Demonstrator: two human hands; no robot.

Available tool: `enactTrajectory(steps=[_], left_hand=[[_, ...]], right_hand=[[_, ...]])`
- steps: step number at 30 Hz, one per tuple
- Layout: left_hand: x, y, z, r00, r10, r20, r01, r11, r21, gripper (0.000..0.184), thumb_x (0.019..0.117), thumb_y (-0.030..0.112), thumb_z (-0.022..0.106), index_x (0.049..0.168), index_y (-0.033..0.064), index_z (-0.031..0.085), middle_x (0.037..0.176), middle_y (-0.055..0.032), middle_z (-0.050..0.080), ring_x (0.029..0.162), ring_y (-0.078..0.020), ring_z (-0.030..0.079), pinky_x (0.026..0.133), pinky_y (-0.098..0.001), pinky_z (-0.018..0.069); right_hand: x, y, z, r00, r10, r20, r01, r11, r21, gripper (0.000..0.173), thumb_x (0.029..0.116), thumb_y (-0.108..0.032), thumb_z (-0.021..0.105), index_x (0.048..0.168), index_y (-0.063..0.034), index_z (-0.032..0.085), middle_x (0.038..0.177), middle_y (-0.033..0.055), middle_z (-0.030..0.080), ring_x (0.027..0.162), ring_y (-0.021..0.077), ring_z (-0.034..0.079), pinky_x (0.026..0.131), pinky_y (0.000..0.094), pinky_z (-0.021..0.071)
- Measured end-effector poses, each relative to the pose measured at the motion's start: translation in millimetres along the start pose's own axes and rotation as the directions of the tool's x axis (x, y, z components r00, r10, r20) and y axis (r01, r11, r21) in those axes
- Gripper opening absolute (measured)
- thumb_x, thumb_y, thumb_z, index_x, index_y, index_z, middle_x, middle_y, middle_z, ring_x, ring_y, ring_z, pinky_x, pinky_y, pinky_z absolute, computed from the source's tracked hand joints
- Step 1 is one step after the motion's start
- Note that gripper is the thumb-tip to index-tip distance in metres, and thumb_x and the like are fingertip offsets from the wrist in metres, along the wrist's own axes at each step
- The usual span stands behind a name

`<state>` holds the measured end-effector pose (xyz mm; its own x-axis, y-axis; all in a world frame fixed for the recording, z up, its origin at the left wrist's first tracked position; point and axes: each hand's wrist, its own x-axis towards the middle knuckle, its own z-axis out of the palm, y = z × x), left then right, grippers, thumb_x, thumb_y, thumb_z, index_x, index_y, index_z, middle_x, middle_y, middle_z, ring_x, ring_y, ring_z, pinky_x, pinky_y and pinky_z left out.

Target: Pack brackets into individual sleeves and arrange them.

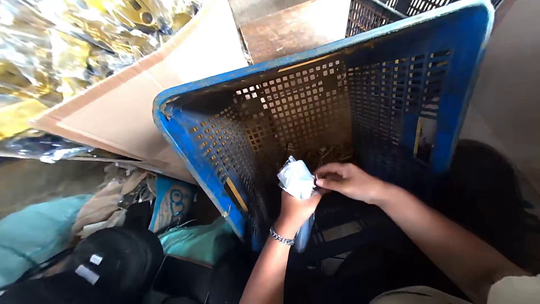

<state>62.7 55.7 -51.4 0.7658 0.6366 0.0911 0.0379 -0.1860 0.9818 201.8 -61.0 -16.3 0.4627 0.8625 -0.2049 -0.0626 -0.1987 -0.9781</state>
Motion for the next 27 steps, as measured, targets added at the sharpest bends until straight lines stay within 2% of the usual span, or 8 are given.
enactTrajectory(steps=[2,5,10,12,15,19,23,27], left_hand=[[-5,6,0,0.992,-0.074,0.098,0.086,0.988,-0.126,0.07,0.0649,0.006,0.092,0.121,-0.0124,0.055,0.107,-0.0061,0.07,0.099,-0.0032,0.067,0.092,-0.0205,0.056],[-5,17,-7,0.96,-0.216,0.176,0.247,0.952,-0.18,0.046,0.0831,0.006,0.078,0.122,-0.0072,0.057,0.101,-0.0031,0.07,0.088,-0.0048,0.068,0.083,-0.0225,0.0586],[23,-2,-26,0.983,-0.157,-0.098,0.185,0.838,0.514,0.036,0.1004,0.021,0.061,0.115,-0.0109,0.067,0.098,-0.0202,0.074,0.089,-0.0268,0.073,0.086,-0.047,0.057],[20,0,-28,0.961,-0.259,-0.098,0.277,0.903,0.33,0.037,0.0954,0.02,0.068,0.118,-0.0081,0.062,0.095,-0.0101,0.07,0.081,-0.0146,0.069,0.078,-0.0336,0.0582],[-7,16,-5,0.859,-0.467,0.208,0.5,0.852,-0.153,0.038,0.0761,-0.001,0.081,0.109,-0.0011,0.062,0.086,-0.0008,0.072,0.078,-0.0074,0.07,0.075,-0.0263,0.0609],[-3,5,-5,0.836,-0.461,0.298,0.508,0.855,-0.103,0.044,0.0671,-0.011,0.077,0.105,0.004,0.059,0.074,0.0082,0.061,0.068,-0.0024,0.062,0.067,-0.02,0.0566],[14,-18,-20,0.969,-0.247,0.001,0.228,0.893,0.388,0.042,0.0666,0.001,0.076,0.106,-0.0086,0.064,0.084,-0.0025,0.068,0.078,-0.0026,0.064,0.075,-0.0211,0.0537],[24,-31,-29,0.984,-0.047,-0.172,0.11,0.92,0.376,0.05,0.0698,0.006,0.074,0.112,-0.0165,0.058,0.097,-0.0086,0.071,0.09,0.0004,0.066,0.082,-0.0168,0.0543]], right_hand=[[0,19,10,0.999,0.042,0.033,-0.041,0.999,-0.01,0.016,0.101,-0.009,0.061,0.108,0.004,0.067,0.098,0.0035,0.067,0.087,0.0037,0.065,0.083,0.0226,0.0554],[-12,32,11,0.994,0.077,0.074,-0.087,0.987,0.136,0.008,0.1004,-0.006,0.058,0.095,-0.0027,0.062,0.078,-0.0052,0.064,0.065,0.0021,0.063,0.066,0.0214,0.0569],[-19,42,13,0.969,0.244,-0.024,-0.218,0.903,0.37,0.026,0.0948,-0.005,0.069,0.08,-0.012,0.049,0.056,-0.0065,0.054,0.043,0.003,0.051,0.045,0.0186,0.0471],[-19,44,18,0.959,0.269,-0.09,-0.223,0.912,0.345,0.029,0.0935,-0.009,0.072,0.081,-0.0111,0.046,0.055,-0.0063,0.05,0.04,0.003,0.048,0.042,0.0192,0.0454],[-21,42,23,0.994,0.089,0.067,-0.091,0.995,0.03,0.026,0.08,-0.012,0.083,0.083,0.0015,0.061,0.068,0.0011,0.06,0.05,0.0046,0.055,0.048,0.0213,0.0503],[2,35,-8,0.878,0.223,0.423,-0.156,0.97,-0.188,0.029,0.0793,-0.013,0.086,0.08,0.0019,0.061,0.062,0.0023,0.057,0.047,0.0081,0.054,0.047,0.0249,0.0488],[64,84,-49,0.913,0.409,0.013,-0.407,0.911,-0.07,0.029,0.0956,-0.013,0.071,0.112,0.0087,0.061,0.095,0.0149,0.065,0.078,0.0173,0.065,0.076,0.0346,0.0579],[125,176,-52,0.75,0.524,-0.404,-0.634,0.745,-0.21,0.065,0.1015,-0.037,0.064,0.141,0.0124,0.049,0.143,0.0336,0.051,0.136,0.0441,0.048,0.115,0.056,0.0368]])
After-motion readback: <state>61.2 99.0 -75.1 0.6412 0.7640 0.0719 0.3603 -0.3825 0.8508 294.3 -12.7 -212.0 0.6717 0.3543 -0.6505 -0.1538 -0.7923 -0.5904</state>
